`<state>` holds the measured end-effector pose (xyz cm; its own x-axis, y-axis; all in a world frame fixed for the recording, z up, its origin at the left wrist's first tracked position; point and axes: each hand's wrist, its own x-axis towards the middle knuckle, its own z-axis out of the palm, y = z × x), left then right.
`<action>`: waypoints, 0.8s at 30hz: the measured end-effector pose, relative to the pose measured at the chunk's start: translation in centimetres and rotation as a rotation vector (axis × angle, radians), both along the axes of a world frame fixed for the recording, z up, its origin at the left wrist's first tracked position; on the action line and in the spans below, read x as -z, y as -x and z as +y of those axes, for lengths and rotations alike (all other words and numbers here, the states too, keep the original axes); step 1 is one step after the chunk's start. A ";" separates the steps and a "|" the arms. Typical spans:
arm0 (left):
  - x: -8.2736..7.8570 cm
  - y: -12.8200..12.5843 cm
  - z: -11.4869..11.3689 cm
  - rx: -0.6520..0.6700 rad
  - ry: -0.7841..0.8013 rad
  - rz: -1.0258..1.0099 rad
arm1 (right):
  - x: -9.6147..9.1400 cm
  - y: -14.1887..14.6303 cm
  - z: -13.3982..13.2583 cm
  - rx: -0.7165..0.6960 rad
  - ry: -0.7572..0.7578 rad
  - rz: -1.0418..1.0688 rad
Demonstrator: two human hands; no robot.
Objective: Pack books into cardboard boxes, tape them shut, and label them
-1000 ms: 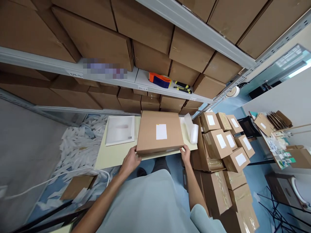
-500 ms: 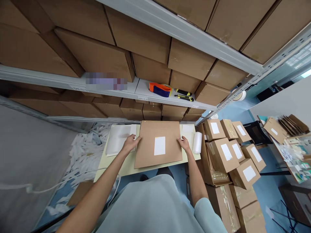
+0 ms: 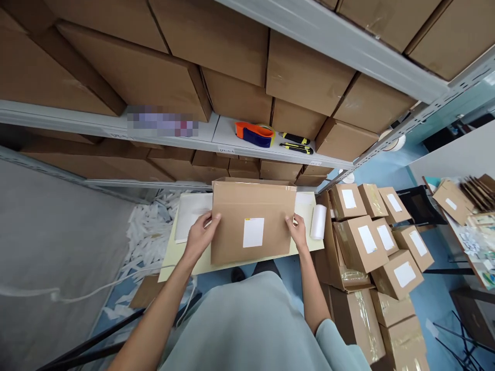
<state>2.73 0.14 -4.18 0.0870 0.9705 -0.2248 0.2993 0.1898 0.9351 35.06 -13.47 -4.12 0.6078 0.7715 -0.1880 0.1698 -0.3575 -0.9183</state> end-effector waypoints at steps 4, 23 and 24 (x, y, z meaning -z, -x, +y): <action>-2.3 2.0 -3.0 -0.042 -0.214 -0.021 | -2.1 0.6 -3.0 0.042 -0.061 -0.040; -4.9 2.3 -1.7 -0.085 -0.196 0.095 | -7.1 -1.4 -2.8 0.161 -0.141 -0.311; -5.2 1.9 -1.3 -0.082 -0.202 0.111 | -7.7 -1.4 -2.1 0.136 -0.138 -0.338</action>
<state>0.84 -1.21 1.01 -0.0082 0.9995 -0.0295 0.3939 0.0304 0.9187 36.45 -15.53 3.54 0.7165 0.6833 0.1406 0.4308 -0.2749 -0.8596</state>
